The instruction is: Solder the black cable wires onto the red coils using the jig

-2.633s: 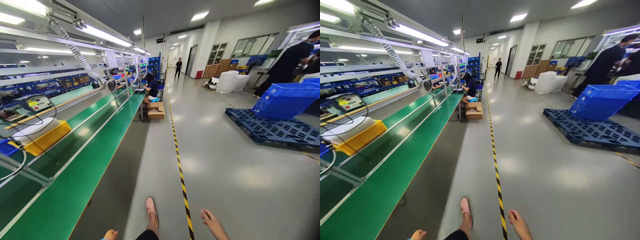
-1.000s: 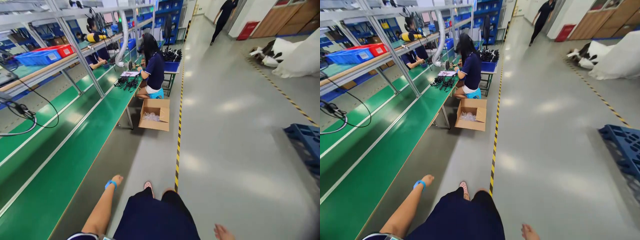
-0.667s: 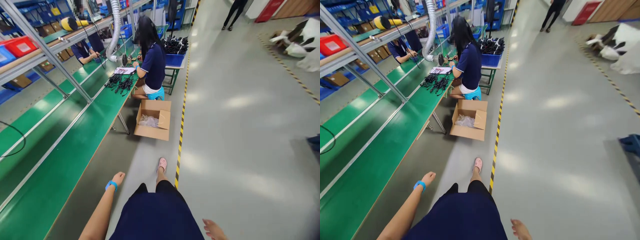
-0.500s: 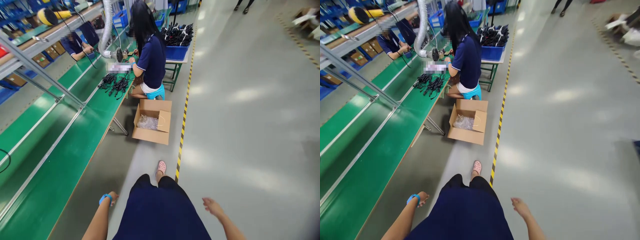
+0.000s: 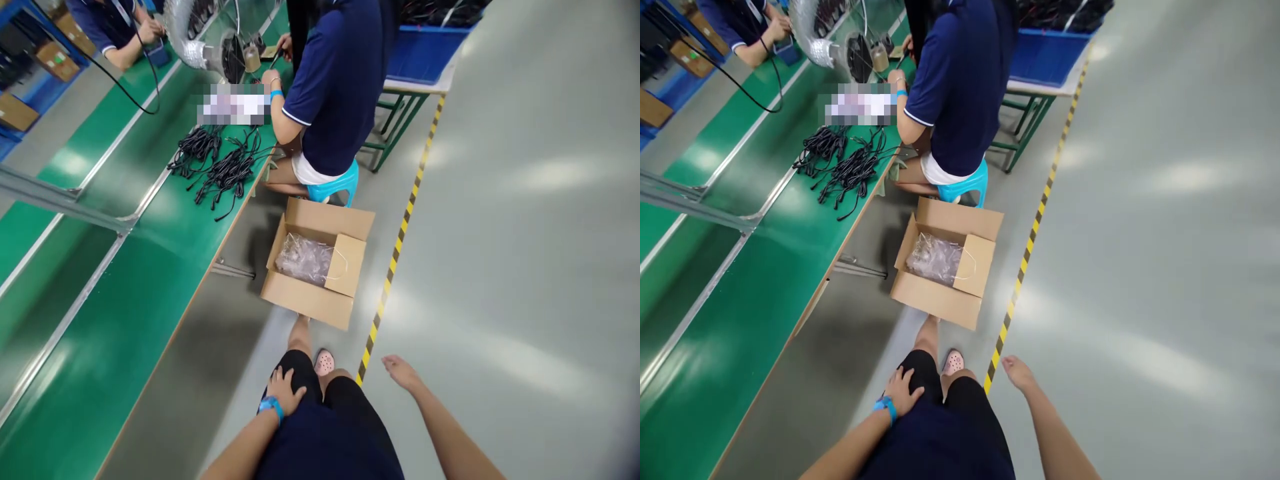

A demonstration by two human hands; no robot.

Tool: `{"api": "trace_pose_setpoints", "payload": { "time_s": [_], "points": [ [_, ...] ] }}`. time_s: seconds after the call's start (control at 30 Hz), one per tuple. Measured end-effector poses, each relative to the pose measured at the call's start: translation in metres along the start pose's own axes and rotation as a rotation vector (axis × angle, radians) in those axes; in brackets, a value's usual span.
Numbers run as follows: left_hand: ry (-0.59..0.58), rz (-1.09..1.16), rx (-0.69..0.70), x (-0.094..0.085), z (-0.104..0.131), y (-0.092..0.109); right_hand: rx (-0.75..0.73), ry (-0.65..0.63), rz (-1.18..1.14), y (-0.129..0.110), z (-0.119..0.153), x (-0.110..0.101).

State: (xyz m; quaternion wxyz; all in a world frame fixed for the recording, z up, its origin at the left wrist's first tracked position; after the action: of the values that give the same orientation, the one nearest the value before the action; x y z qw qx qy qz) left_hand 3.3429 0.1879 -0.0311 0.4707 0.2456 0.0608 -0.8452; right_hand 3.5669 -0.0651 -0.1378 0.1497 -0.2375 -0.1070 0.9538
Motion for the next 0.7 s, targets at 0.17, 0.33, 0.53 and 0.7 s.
{"api": "trace_pose_setpoints", "payload": {
  "time_s": [0.17, 0.33, 0.53, 0.7],
  "points": [
    [-0.051, -0.095, -0.092, -0.039, -0.059, 0.014, -0.182, -0.149, 0.299, -0.107, -0.112, 0.027],
    [-0.072, -0.147, -0.198, -0.054, -0.107, 0.012, -0.317, -0.185, 0.514, -0.199, -0.24, 0.056],
    [-0.091, -0.141, -0.237, -0.061, -0.133, 0.012, -0.318, -0.142, 0.687, -0.215, -0.307, 0.06],
    [-0.178, -0.128, -0.253, -0.082, -0.135, 0.014, -0.233, -0.018, 0.733, -0.157, -0.254, -0.001]
  ]
}}
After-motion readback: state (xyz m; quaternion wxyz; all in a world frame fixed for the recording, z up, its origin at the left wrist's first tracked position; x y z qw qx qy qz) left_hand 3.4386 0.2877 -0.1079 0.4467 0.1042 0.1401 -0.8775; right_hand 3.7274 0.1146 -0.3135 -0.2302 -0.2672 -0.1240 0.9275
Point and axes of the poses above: each hand's wrist, its own z-axis away from the middle knuckle, its own x-axis out of the palm, y = z × x, the point moved 1 cm from there along -z, towards the middle knuckle
